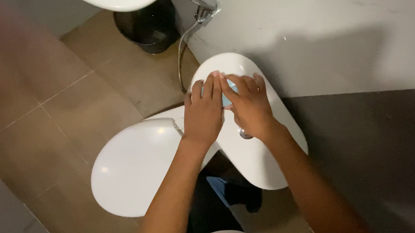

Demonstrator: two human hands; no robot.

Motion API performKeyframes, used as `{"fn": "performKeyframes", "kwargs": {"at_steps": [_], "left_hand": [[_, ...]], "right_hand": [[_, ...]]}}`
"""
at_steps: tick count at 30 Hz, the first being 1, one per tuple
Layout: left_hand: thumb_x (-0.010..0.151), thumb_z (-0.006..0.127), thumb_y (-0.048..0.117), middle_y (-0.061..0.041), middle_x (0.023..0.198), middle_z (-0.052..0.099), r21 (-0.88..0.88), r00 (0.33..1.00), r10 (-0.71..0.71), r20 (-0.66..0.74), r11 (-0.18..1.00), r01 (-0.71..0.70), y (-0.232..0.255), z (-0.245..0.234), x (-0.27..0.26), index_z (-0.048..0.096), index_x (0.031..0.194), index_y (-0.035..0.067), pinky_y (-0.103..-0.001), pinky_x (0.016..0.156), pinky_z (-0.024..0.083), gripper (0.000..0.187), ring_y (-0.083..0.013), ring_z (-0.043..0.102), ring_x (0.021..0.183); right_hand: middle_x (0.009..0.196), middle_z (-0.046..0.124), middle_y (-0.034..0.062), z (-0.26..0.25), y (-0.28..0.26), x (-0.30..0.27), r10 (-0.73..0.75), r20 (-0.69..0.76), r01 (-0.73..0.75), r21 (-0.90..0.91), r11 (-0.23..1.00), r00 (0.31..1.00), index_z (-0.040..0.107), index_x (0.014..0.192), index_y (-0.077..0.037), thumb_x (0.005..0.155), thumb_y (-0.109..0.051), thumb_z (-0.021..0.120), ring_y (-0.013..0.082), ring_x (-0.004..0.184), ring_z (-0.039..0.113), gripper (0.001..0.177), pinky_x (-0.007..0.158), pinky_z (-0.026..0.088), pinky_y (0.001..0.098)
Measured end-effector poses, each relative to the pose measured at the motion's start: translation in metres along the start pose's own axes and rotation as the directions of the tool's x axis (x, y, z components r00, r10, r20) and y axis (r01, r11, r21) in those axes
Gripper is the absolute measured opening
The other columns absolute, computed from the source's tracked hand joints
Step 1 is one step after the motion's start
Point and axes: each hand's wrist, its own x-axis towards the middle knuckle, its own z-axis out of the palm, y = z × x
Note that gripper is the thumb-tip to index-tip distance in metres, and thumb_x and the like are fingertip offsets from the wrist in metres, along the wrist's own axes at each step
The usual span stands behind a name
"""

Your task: Cleaning the outside of a toilet tank with a handheld scrub brush.

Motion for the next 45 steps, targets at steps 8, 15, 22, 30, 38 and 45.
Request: {"fn": "performKeyframes", "kwargs": {"at_steps": [8, 15, 22, 30, 38, 45], "left_hand": [[0.085, 0.071, 0.014, -0.007, 0.154, 0.046, 0.022, 0.996, -0.066, 0.062, 0.998, 0.065, -0.016, 0.005, 0.014, 0.035, 0.157, 0.004, -0.049, 0.098, 0.049, 0.081, -0.0325, 0.047, 0.131], [0.082, 0.072, 0.016, -0.013, 0.153, 0.044, -0.028, 0.998, -0.018, 0.055, 0.999, 0.02, -0.013, 0.002, -0.006, 0.032, 0.156, -0.001, -0.052, 0.099, 0.048, 0.086, -0.0359, 0.047, 0.129], [0.085, 0.069, 0.016, -0.014, 0.153, 0.046, -0.002, 0.998, -0.013, 0.059, 1.0, 0.013, -0.007, 0.012, -0.028, 0.032, 0.156, 0.0, -0.051, 0.103, 0.047, 0.081, -0.0365, 0.048, 0.13], [0.095, 0.061, 0.012, -0.021, 0.165, 0.032, 0.077, 0.992, 0.112, -0.054, 0.991, -0.108, 0.005, 0.013, -0.022, 0.027, 0.16, -0.005, -0.055, 0.122, 0.032, 0.075, -0.0383, 0.033, 0.152], [0.087, 0.075, 0.018, -0.023, 0.168, 0.019, -0.099, 0.996, -0.046, -0.071, 0.994, 0.039, 0.012, 0.012, -0.018, 0.017, 0.16, 0.003, -0.062, 0.12, 0.028, 0.095, -0.0412, 0.023, 0.154], [0.072, 0.089, 0.035, -0.019, 0.165, 0.026, -0.172, 0.976, -0.104, 0.191, 0.975, 0.138, 0.002, -0.004, 0.0, 0.004, 0.16, 0.003, -0.058, 0.116, 0.032, 0.126, -0.0378, 0.029, 0.152]], "right_hand": [[0.14, 0.051, 0.0098, 0.007, 0.0, 0.024, 0.017, -0.009, -0.017, 0.012, 1.0, 1.0, 0.045, 0.152, -0.007, 0.083, -0.013, 0.08, 0.0329, 0.125, 0.049, 0.078, 0.115, 0.027, 0.0593], [0.144, 0.049, 0.0109, -0.008, -0.016, 0.009, 0.025, 0.068, -0.024, -0.008, 1.0, 0.997, 0.043, 0.151, -0.004, 0.084, -0.018, 0.077, 0.0317, 0.128, 0.046, 0.076, 0.113, 0.027, 0.0583], [0.145, 0.048, 0.0128, -0.021, -0.024, -0.017, 0.028, 0.147, -0.037, 0.063, 0.997, 0.989, 0.043, 0.151, -0.003, 0.086, -0.02, 0.075, 0.0329, 0.127, 0.045, 0.075, 0.113, 0.027, 0.0583], [0.151, 0.053, 0.0134, -0.015, -0.006, -0.045, 0.046, -0.015, -0.046, 0.015, 0.999, 0.999, 0.049, 0.152, -0.008, 0.093, -0.015, 0.07, 0.032, 0.124, 0.058, 0.063, 0.115, 0.035, 0.0529], [0.148, 0.051, 0.0269, -0.031, -0.007, -0.022, 0.084, -0.072, -0.085, -0.009, 0.996, 0.994, 0.052, 0.144, -0.004, 0.085, -0.016, 0.071, 0.042, 0.134, 0.048, 0.063, 0.11, 0.029, 0.0612], [0.144, 0.058, 0.0193, -0.022, 0.002, 0.003, 0.088, -0.062, -0.078, 0.156, 0.985, 0.994, 0.071, 0.13, -0.017, 0.081, -0.004, 0.074, 0.0365, 0.131, 0.054, 0.051, 0.104, 0.043, 0.049]]}}
